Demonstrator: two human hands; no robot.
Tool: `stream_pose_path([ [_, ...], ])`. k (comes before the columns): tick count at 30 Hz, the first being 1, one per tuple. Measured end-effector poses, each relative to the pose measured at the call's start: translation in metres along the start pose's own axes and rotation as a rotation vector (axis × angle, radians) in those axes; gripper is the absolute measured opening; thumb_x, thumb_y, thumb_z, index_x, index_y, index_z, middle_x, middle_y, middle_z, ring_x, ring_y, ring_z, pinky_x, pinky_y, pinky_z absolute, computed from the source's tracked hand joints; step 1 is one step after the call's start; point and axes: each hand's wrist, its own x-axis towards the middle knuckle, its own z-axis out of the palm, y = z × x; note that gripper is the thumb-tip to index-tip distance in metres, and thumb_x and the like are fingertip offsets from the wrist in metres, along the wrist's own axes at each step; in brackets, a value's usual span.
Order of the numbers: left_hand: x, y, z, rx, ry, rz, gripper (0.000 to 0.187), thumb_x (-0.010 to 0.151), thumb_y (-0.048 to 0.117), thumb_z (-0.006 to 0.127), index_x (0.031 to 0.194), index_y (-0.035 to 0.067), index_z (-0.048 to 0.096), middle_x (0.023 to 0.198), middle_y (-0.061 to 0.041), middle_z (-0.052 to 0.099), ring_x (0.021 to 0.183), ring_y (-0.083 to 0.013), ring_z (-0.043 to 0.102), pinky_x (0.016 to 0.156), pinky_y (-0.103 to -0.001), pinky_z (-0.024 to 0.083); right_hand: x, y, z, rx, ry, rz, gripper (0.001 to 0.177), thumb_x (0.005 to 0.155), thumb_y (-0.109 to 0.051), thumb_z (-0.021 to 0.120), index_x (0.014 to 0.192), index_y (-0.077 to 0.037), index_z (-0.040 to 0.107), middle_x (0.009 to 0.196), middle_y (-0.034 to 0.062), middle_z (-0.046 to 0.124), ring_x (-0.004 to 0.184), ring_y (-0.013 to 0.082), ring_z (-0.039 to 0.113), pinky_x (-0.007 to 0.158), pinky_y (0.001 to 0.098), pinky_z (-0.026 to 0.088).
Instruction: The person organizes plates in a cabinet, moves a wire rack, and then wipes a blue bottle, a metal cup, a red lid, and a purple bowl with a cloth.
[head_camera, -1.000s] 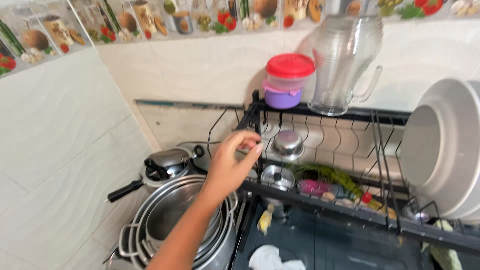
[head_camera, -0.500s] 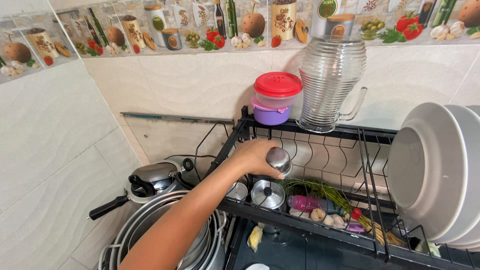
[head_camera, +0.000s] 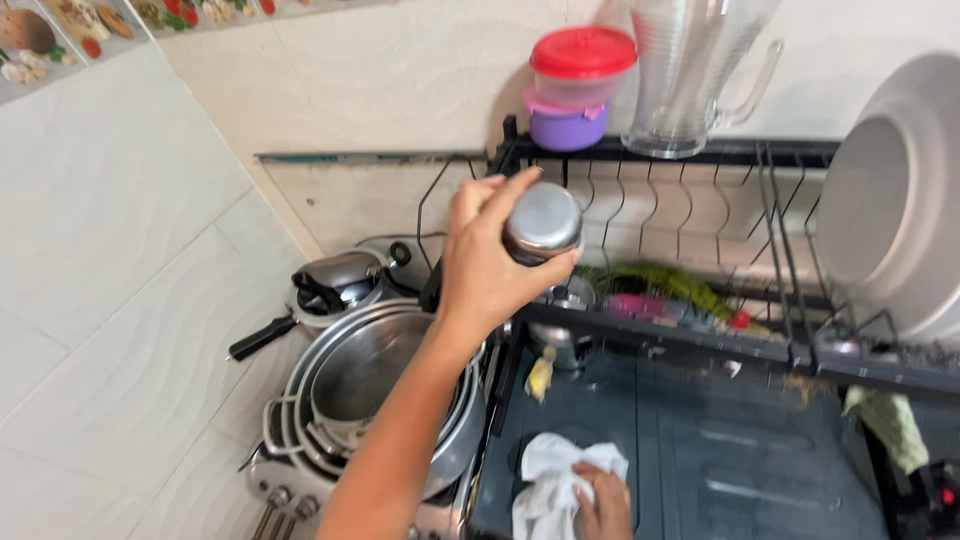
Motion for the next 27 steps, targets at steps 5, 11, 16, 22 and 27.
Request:
stream_pose_path([
  [5, -0.085, 0.041, -0.064, -0.232, 0.198, -0.026, 0.073, 0.070, 0.026, 0.087, 0.136, 0.008, 0.061, 0.122, -0.010, 0.057, 0.115, -0.0225, 0.061, 0.107, -0.033, 0.049, 0.030, -0.049, -0.036, -0.057, -0.003, -0.134, 0.022, 0.098, -0.035, 0.060, 0.100, -0.015, 0.070, 0.111, 0.0006, 0.074, 0.109, 0.0238, 0.066, 0.094, 0.0401, 0.044],
  [11, -0.213, 0.011, -0.052, -0.344, 0.071, -0.287, 0.079, 0.062, 0.038, 0.085, 0.135, 0.018, 0.062, 0.110, -0.005, 0.053, 0.099, -0.0183, 0.057, 0.087, -0.030, 0.048, 0.019, -0.040, -0.054, -0.233, -0.189, 0.120, 0.043, 0.080, -0.029, 0.064, 0.123, -0.029, 0.069, 0.145, -0.0033, 0.061, 0.135, 0.0254, 0.051, 0.110, 0.0471, 0.034],
  [16, -0.324, -0.039, 0.032, -0.529, -0.227, -0.907, 0.081, 0.062, 0.029, 0.091, 0.137, 0.031, 0.062, 0.137, -0.006, 0.060, 0.123, -0.0241, 0.060, 0.103, -0.045, 0.054, 0.012, -0.039, -0.050, -0.132, -0.348, 0.217, 0.070, 0.083, -0.032, 0.067, 0.148, -0.017, 0.047, 0.158, 0.0089, 0.046, 0.144, 0.0302, 0.044, 0.112, 0.0481, 0.038],
  [22, -0.404, -0.086, 0.090, -0.862, -0.244, -1.132, 0.050, 0.083, 0.036, 0.075, 0.123, 0.013, 0.058, 0.120, -0.006, 0.065, 0.105, -0.0174, 0.065, 0.085, -0.030, 0.051, 0.027, -0.030, -0.022, -0.387, -0.485, 0.167, 0.081, 0.085, -0.054, 0.071, 0.151, -0.016, 0.043, 0.144, 0.0125, 0.052, 0.124, 0.0353, 0.055, 0.093, 0.0519, 0.050],
  [27, -0.384, -0.075, 0.090, -1.179, -0.069, -1.356, 0.084, 0.103, 0.049, 0.057, 0.164, 0.003, 0.022, 0.161, -0.033, 0.021, 0.138, -0.0436, 0.039, 0.101, -0.047, 0.045, 0.037, -0.025, -0.023, -0.445, -0.318, 0.219, 0.032, 0.094, -0.038, 0.067, 0.116, -0.016, 0.073, 0.094, 0.0161, 0.075, 0.095, 0.0418, 0.073, 0.081, 0.0538, 0.057],
])
